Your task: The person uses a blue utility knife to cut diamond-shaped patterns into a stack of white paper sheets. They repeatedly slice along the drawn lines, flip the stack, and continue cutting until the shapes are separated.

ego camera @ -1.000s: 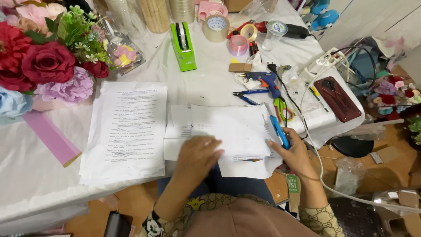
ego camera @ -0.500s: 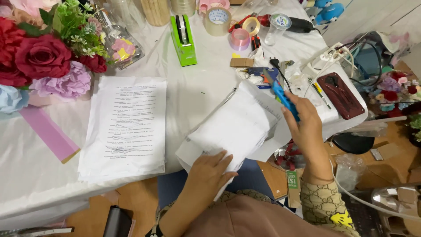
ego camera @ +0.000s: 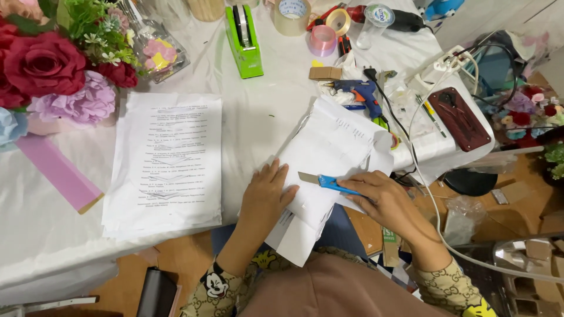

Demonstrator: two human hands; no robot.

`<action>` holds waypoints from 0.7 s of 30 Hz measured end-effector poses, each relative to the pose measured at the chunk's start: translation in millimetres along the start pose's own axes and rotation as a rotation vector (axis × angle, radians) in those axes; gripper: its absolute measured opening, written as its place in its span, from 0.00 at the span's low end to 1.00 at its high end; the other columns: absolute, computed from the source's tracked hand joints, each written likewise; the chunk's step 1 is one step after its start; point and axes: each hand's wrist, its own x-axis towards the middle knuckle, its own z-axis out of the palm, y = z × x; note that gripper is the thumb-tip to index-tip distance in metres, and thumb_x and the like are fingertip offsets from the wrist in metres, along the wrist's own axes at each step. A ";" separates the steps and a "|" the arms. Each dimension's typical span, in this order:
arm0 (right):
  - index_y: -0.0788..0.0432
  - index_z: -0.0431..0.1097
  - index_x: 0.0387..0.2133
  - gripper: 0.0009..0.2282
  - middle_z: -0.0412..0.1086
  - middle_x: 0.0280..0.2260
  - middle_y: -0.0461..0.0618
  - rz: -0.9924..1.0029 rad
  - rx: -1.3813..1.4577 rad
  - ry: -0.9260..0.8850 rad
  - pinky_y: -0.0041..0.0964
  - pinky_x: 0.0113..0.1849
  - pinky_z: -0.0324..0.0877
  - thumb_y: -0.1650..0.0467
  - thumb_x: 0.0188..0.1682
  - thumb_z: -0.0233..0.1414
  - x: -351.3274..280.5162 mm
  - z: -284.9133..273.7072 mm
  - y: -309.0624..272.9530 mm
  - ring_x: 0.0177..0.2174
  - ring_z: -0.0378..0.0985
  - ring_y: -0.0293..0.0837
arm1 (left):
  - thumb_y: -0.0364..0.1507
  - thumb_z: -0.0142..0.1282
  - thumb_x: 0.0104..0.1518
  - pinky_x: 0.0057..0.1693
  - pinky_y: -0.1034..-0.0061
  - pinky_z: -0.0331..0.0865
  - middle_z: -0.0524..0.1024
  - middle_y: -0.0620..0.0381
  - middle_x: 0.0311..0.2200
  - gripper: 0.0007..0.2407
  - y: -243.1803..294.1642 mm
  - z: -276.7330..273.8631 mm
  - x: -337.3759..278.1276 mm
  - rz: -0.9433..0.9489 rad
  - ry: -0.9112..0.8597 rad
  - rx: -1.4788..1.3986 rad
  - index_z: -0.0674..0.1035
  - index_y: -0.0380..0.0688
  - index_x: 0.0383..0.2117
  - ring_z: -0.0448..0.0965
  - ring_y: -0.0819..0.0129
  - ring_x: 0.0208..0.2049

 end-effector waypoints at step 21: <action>0.48 0.78 0.47 0.13 0.76 0.38 0.54 -0.067 -0.182 0.095 0.40 0.32 0.73 0.70 0.48 0.56 -13.9 24.9 9.4 0.35 0.78 0.53 | 0.42 0.49 0.66 0.61 0.65 0.68 0.72 0.40 0.57 0.22 0.9 -10.4 -11.0 -0.081 -0.019 -0.152 0.74 0.40 0.59 0.75 0.52 0.56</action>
